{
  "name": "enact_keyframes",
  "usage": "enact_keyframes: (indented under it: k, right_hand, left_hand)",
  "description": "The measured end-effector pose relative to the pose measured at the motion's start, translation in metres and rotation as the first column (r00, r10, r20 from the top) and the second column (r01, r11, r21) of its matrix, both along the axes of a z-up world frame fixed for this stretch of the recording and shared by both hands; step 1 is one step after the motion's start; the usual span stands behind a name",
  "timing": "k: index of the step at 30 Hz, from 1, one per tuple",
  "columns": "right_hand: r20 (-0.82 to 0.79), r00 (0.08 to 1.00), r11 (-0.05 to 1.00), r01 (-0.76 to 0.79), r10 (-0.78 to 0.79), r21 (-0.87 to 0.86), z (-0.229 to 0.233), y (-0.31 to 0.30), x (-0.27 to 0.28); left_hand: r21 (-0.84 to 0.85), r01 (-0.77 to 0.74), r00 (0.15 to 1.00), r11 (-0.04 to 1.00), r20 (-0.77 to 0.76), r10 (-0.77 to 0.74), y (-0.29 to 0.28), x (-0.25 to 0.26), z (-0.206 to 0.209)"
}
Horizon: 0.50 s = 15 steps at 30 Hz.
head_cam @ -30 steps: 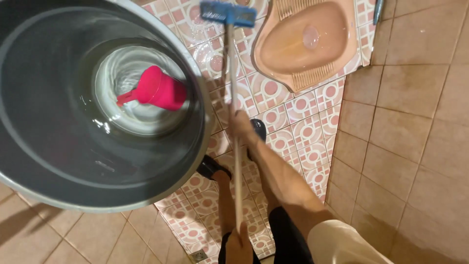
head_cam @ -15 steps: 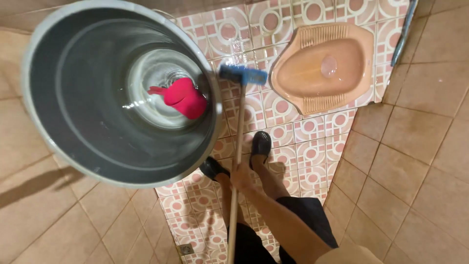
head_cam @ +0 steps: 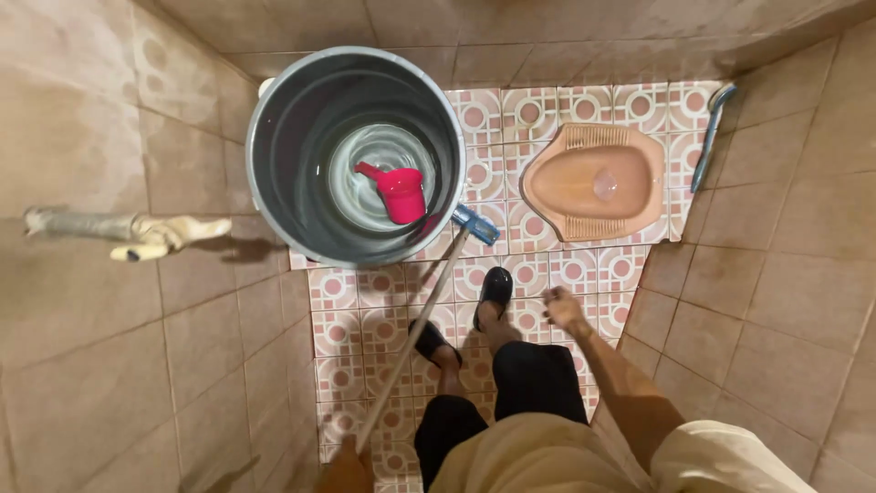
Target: Cleaning a bathroom including mopping the floor and organizing toiletries.
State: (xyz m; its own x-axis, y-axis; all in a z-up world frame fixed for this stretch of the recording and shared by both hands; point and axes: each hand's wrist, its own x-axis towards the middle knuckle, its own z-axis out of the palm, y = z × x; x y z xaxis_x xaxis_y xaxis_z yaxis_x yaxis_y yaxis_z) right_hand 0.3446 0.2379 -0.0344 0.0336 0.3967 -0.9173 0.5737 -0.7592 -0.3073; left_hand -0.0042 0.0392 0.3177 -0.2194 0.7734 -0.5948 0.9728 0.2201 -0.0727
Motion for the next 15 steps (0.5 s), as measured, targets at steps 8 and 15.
enact_keyframes:
  k: [8, 15]
  right_hand:
    - [0.016, 0.907, 0.851, 0.389, -0.421, 0.352, 0.044, -0.034, 0.152]
    - [0.027, 0.918, 0.907, 0.386, -0.396, 0.168, 0.024, -0.134, 0.120]
  left_hand:
    - [-0.221, 0.064, 0.942, 0.973, -0.308, -0.132, -0.105, -0.189, -0.128]
    - [-0.096, -0.010, 0.931, 0.995, -0.365, -0.026, -0.105, -0.238, -0.069]
